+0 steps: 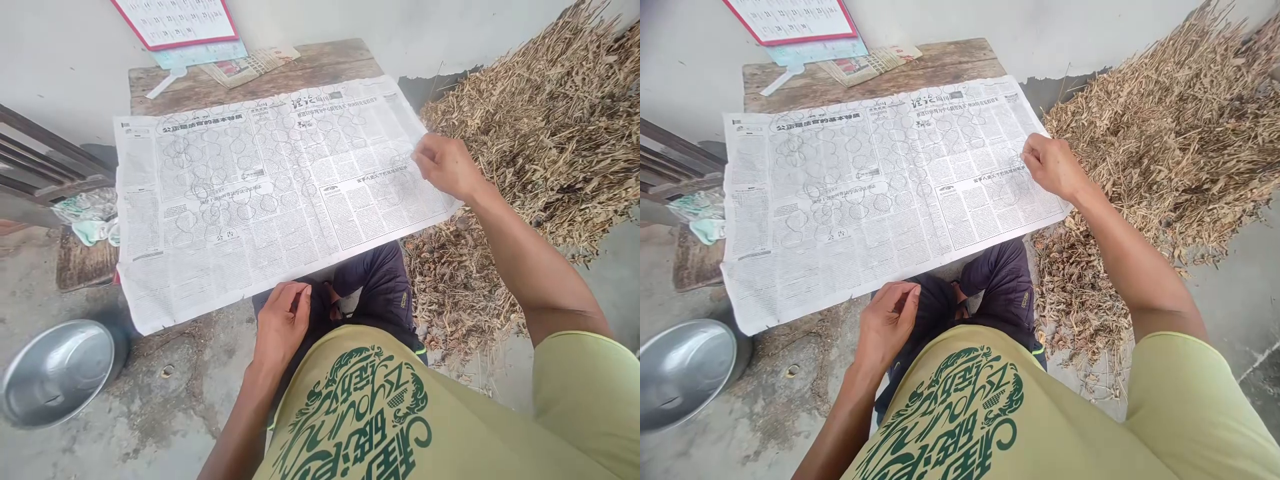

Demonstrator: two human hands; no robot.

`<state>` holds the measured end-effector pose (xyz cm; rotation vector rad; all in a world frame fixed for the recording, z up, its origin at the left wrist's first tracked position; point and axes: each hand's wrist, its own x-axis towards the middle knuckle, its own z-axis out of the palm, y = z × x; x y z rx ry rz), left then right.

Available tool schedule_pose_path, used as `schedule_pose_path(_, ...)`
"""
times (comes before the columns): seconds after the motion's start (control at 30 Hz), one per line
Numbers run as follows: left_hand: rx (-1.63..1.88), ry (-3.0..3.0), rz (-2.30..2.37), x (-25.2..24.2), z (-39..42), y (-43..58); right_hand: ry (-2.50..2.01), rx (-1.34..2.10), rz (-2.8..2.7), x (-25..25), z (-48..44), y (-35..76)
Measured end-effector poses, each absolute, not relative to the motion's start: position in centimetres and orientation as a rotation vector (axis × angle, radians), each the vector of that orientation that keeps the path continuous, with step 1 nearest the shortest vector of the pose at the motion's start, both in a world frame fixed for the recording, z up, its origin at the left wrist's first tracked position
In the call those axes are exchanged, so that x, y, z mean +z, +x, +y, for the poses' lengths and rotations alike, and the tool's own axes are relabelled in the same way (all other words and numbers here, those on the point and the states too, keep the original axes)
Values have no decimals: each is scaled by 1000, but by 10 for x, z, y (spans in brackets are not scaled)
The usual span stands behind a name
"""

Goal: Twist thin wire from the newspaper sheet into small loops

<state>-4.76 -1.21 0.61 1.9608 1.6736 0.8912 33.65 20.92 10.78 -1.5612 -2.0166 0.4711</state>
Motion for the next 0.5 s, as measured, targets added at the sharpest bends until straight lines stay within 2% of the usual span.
schedule_pose_path(0.3,913,1957,1676,10,-16,-52,-1918,477,-2411,110,269,319)
schedule_pose_path(0.5,901,1922,1686,9,-16,-53,-1815,666,-2646,94,295,324)
